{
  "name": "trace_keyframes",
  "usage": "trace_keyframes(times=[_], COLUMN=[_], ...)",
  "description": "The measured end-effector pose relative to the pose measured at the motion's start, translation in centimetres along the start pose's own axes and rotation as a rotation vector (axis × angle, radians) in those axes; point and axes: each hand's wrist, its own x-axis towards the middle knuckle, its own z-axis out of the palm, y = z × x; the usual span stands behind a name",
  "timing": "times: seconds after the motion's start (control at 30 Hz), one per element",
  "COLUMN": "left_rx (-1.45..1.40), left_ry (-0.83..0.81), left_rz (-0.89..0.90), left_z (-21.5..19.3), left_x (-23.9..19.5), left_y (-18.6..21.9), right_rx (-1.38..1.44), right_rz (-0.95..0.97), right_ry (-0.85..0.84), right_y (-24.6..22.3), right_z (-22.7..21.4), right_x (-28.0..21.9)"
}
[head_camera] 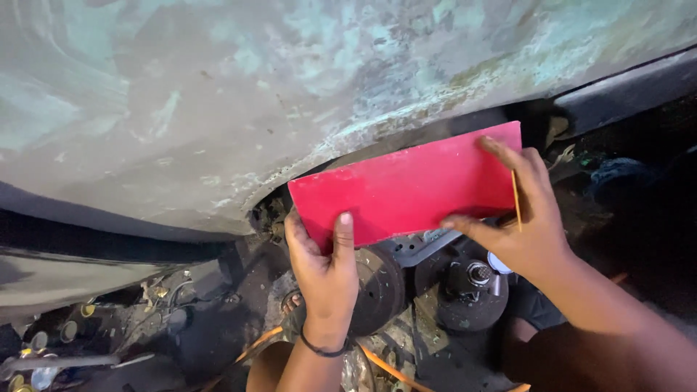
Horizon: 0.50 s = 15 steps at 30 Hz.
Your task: The person sands the lower side panel of a car using a red sanding block and a yellow sanding sponge. They work on a section with white filler, smoothing the surface near the wheel arch.
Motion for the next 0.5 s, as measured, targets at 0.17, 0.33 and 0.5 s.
trace_keyframes(times=[0.17, 0.33, 0.5], left_rx=[-0.006, 0.038, 0.086], left_ry=[0.014, -0.008, -0.027], left_rz=[0.019, 0.009, 0.037], left_z=[-0.9, -1.3, -0.9], left_x=[0.4, 1.0, 2.0], left_y=[0.2, 0.6, -0.4], right_rx=[0.073, 0.031, -0.008], right_rz=[-0.004, -0.016, -0.131], right_ry=[-0.053, -0.022, 0.038], right_y=[-0.5, 0.7, 2.0], right_z=[0.9, 1.7, 2.1], right_x=[0.3, 0.6, 1.4])
